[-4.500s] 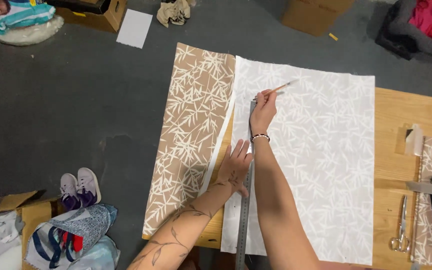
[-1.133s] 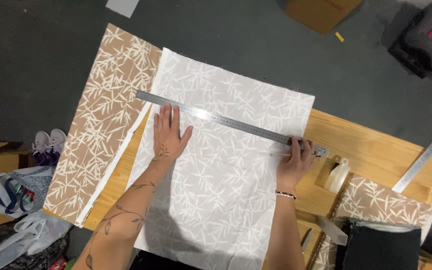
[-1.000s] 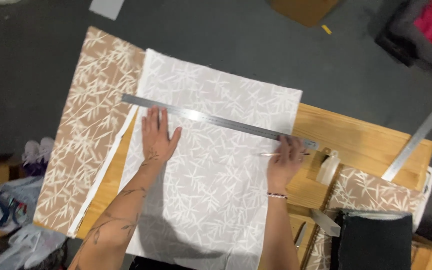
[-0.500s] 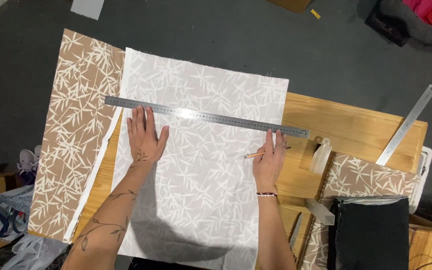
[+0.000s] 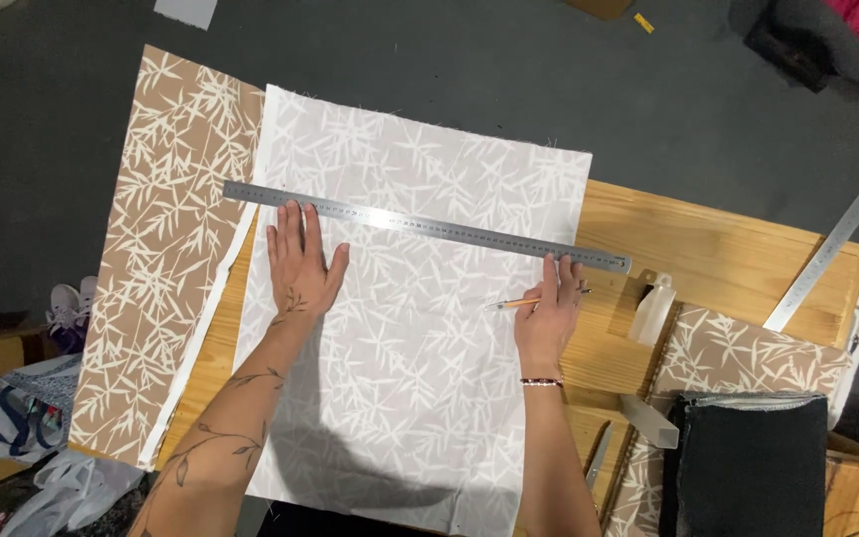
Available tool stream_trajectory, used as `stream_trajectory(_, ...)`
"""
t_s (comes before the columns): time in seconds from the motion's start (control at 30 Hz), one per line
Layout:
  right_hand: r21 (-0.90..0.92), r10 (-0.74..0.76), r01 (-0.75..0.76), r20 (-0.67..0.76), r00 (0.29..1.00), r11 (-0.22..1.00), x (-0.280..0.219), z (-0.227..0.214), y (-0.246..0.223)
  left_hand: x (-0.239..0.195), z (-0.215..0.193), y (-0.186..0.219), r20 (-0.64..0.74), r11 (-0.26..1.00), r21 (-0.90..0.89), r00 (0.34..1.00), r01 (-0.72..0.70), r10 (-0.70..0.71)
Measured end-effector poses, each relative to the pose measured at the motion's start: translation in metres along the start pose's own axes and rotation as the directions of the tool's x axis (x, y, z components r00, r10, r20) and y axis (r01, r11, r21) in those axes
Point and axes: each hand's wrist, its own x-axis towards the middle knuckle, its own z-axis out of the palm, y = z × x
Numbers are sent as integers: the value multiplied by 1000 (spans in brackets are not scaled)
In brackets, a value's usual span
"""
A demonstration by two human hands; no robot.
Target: The person cuts a piece of patterned fabric using scissors, then folds the fabric on the table. They use a ruler and pencil to measure and mark lines on the fabric.
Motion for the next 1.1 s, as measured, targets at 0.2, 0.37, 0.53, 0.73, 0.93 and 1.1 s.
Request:
stream_trajectory(0.2,10,11,-11,-4,1000,1000,-2,2,3,1,-3,2,42,999,-21,999,33,-32)
stream_trajectory(0.37,2,8,-8,-3,1000,1000,-1,-1,0,0,-1,0,37,999,-20,999,26,-26)
stream_trajectory(0.53,-3,13,-13,-11,1000,1000,-5,5,4,1,-3,2,55,999,-29,998,28,-26)
stream_trajectory(0.73,-8,7,-7,-5,1000,1000,0,-1,-1,0,-3,2,62,999,-18,997,42,-41)
stream_trajectory(0.93,-36,11,-10,19,1000,999,-4,3,2,0,-1,2,57,999,-20,998,39,-38)
stream_trajectory(1.1,-28,57,-56,59,997,998,-1,-4,-5,-1,0,-1,50,1000,-7,998,23,-22)
